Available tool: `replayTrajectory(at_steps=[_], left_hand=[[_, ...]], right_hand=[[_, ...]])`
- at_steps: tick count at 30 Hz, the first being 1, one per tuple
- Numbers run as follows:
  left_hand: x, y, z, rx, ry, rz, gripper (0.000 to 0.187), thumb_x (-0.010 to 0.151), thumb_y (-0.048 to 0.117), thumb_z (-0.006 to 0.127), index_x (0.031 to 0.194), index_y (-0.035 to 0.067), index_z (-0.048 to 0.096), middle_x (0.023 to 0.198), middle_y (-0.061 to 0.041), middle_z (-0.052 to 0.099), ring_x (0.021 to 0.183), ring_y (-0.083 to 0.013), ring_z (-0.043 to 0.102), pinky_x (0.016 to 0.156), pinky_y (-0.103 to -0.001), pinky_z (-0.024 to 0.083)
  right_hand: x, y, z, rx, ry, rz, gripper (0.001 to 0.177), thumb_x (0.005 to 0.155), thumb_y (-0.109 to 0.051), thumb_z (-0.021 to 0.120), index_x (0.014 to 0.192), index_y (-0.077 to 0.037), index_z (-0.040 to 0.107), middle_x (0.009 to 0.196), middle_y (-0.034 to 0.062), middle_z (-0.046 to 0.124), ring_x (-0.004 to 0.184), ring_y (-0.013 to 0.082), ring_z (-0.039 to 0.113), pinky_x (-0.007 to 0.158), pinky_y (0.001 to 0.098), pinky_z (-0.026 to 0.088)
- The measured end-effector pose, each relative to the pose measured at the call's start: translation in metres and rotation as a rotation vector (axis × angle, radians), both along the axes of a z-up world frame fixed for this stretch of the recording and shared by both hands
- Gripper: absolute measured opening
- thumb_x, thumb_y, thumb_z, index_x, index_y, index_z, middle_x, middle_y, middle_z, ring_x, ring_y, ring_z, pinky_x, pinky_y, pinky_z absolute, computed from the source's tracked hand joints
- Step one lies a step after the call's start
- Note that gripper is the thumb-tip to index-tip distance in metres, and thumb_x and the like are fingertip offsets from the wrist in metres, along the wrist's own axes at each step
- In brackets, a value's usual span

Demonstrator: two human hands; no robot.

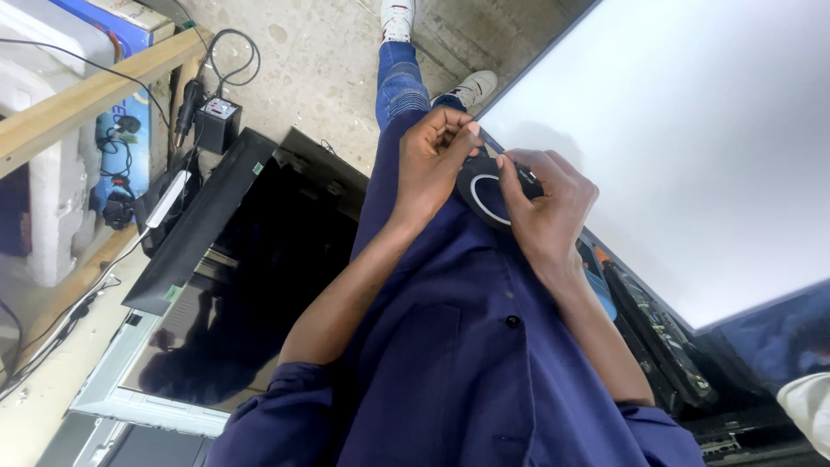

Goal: Applying adhesive tape to the edges of a television backlight panel as part of a repair process.

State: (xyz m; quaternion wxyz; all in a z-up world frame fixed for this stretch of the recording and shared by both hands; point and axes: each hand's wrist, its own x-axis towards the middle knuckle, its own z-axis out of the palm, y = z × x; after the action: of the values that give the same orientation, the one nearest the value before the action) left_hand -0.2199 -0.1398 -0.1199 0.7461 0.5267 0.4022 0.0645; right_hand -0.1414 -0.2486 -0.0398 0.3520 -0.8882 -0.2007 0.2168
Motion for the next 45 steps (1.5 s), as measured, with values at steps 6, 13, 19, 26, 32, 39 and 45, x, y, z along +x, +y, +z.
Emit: replayTrajectory(at_steps=[6, 13, 19, 26, 32, 39, 45], left_hand=[[0.007, -0.003, 0.008, 0.142, 0.044, 0.066, 0.008, 0.084, 0.001, 0.064, 0.078, 0.004, 0.069, 0.065, -0.01, 0.069, 0.062, -0.0151, 0.07, 0.047, -0.02, 0.05], [0.009, 0.0, 0.006, 0.185, 0.054, 0.051, 0.011, 0.082, -0.002, 0.062, 0.074, 0.003, 0.068, 0.059, -0.012, 0.067, 0.055, -0.013, 0.065, 0.044, -0.02, 0.047], [0.006, 0.004, 0.001, 0.117, 0.077, 0.037, 0.011, 0.082, -0.003, 0.061, 0.074, 0.001, 0.067, 0.059, -0.013, 0.067, 0.053, -0.0097, 0.062, 0.043, -0.018, 0.046], [0.004, 0.013, 0.0, 0.056, 0.033, 0.083, 0.012, 0.084, -0.006, 0.057, 0.078, -0.002, 0.067, 0.063, -0.016, 0.068, 0.058, -0.0139, 0.069, 0.041, -0.016, 0.047], [0.008, 0.021, 0.01, 0.039, 0.086, 0.033, 0.013, 0.089, 0.001, 0.06, 0.078, 0.007, 0.064, 0.064, -0.007, 0.068, 0.058, -0.0094, 0.066, 0.047, -0.018, 0.047], [0.007, 0.021, 0.011, 0.024, 0.125, 0.038, 0.015, 0.088, -0.001, 0.059, 0.077, 0.007, 0.064, 0.064, -0.007, 0.068, 0.058, -0.0112, 0.066, 0.045, -0.018, 0.046], [0.007, 0.022, 0.012, 0.03, 0.095, 0.027, 0.015, 0.089, -0.002, 0.058, 0.078, 0.007, 0.065, 0.064, -0.007, 0.068, 0.058, -0.0108, 0.066, 0.046, -0.018, 0.046]], right_hand=[[-0.001, -0.002, -0.002, -0.026, -0.049, 0.02, 0.004, 0.095, -0.008, 0.075, 0.091, -0.007, 0.076, 0.067, 0.0133, 0.065, 0.066, 0.0274, 0.068, 0.054, 0.0298, 0.046], [-0.001, -0.02, 0.01, -0.132, -0.115, 0.174, 0.012, 0.098, -0.019, 0.071, 0.107, -0.012, 0.075, 0.074, 0.0084, 0.066, 0.061, 0.0288, 0.066, 0.048, 0.0348, 0.047], [0.007, -0.057, 0.033, -0.284, -0.227, 0.512, 0.028, 0.099, -0.014, 0.053, 0.122, -0.017, 0.07, 0.083, 0.0092, 0.066, 0.062, 0.0291, 0.067, 0.05, 0.0378, 0.052], [0.011, -0.077, 0.049, -0.577, -0.358, 0.796, 0.042, 0.097, -0.027, 0.048, 0.137, -0.03, 0.061, 0.066, 0.0002, 0.062, 0.051, 0.0124, 0.063, 0.043, 0.0218, 0.049], [-0.005, -0.1, 0.029, -0.689, -0.392, 0.819, 0.061, 0.104, -0.021, 0.051, 0.16, -0.03, 0.029, 0.057, -0.0011, 0.033, 0.043, 0.0126, 0.03, 0.037, 0.0292, 0.028], [-0.008, -0.104, 0.023, -0.806, -0.389, 0.81, 0.064, 0.105, -0.042, 0.051, 0.161, -0.037, 0.021, 0.057, -0.0011, 0.037, 0.043, 0.0132, 0.037, 0.038, 0.0285, 0.034], [-0.006, -0.104, 0.023, -0.798, -0.444, 0.828, 0.062, 0.104, -0.044, 0.051, 0.16, -0.035, 0.027, 0.056, -0.0023, 0.041, 0.043, 0.012, 0.038, 0.038, 0.0272, 0.033]])
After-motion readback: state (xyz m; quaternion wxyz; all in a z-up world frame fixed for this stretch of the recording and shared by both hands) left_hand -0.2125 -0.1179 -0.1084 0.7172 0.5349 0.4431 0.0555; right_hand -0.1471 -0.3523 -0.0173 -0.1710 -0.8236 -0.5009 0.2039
